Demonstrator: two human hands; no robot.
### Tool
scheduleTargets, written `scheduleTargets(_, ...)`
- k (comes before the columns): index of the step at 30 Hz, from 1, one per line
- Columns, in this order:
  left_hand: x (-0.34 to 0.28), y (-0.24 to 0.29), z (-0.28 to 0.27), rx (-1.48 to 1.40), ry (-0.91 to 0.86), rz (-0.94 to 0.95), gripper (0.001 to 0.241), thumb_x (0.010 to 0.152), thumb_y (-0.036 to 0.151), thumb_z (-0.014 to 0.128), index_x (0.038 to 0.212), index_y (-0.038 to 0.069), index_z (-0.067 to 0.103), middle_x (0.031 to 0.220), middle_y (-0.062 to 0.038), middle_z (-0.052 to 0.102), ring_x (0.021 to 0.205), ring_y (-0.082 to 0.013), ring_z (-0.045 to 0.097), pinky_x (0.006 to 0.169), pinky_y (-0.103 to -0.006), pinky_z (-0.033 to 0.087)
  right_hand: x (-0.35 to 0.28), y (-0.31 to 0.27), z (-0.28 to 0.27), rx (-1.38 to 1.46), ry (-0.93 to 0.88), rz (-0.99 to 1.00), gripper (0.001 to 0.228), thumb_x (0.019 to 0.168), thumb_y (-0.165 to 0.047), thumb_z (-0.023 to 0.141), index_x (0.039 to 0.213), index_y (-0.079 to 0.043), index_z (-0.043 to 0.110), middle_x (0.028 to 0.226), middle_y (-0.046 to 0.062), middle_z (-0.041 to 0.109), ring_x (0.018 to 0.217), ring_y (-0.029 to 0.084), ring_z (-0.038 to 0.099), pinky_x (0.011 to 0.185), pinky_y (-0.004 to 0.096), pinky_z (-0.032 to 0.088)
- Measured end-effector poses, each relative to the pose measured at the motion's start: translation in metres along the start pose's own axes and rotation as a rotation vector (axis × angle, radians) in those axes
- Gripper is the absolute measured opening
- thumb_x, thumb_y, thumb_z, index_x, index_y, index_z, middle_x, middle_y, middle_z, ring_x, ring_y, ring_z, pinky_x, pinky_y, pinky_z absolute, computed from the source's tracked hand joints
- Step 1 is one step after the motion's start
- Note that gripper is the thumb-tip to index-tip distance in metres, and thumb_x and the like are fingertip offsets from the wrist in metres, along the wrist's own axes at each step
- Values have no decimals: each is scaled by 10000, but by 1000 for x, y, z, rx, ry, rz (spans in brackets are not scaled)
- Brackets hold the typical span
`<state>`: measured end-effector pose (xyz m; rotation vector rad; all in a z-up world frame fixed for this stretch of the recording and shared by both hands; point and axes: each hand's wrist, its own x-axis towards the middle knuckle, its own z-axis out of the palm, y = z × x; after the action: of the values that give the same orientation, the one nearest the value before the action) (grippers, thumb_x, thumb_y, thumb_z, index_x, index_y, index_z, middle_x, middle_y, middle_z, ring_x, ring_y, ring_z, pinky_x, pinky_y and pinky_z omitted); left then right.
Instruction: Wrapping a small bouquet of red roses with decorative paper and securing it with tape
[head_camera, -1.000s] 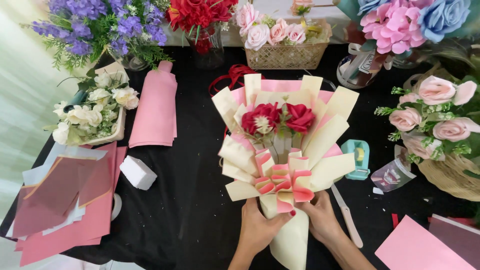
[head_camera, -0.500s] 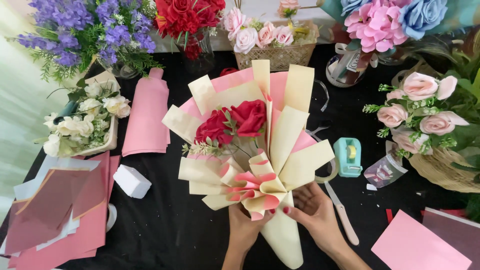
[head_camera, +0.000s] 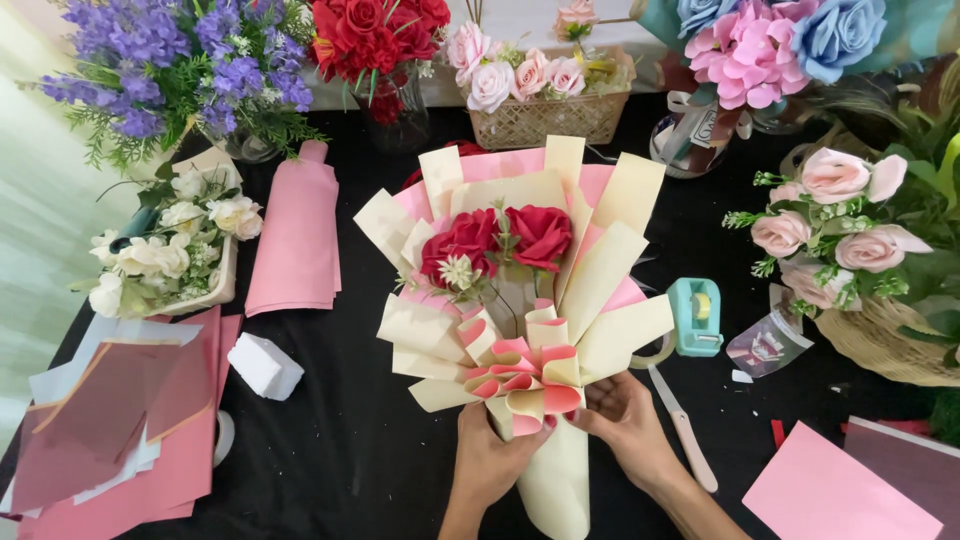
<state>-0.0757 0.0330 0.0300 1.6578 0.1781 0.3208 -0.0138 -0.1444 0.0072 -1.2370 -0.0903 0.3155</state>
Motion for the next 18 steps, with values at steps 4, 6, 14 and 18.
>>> scheduleTargets(4, -2, -2, 4, -73, 19, -91, 554, 647, 355, 908, 1100, 83, 743, 1076, -50, 822, 1024, -168, 774, 887, -327, 634, -1, -6, 5, -55, 61, 66, 569, 686, 2, 837, 1221, 46, 651, 1159, 203, 773, 1063, 302, 742, 919, 401, 609)
scheduleTargets(6, -1, 2, 6, -77, 15, -109, 662, 597, 466, 931, 1110, 90, 747, 1081, -44, 829, 1041, -165, 778, 894, -333, 639, -1, -10, 8, -41, 68, 76, 559, 689, 12, 829, 1219, 49, 657, 1154, 204, 773, 1058, 302, 739, 914, 404, 607)
scheduleTargets(14, 14, 1, 16, -187, 60, -61, 385, 597, 79, 944, 954, 63, 801, 959, -65, 832, 931, -164, 785, 830, -306, 651, 4, -4, -6, 59, -133, -55, 739, 770, -167, 835, 1410, 5, 507, 1264, 179, 693, 1158, 244, 675, 984, 359, 551)
scheduleTargets(18, 43, -8, 11, -81, 78, 65, 447, 611, 181, 971, 1012, 77, 802, 1037, -67, 823, 1024, -162, 760, 924, -309, 613, 11, -14, -31, -7, -96, -23, 957, 704, -341, 826, 1505, -30, 405, 1396, 235, 622, 1180, 333, 675, 897, 426, 593)
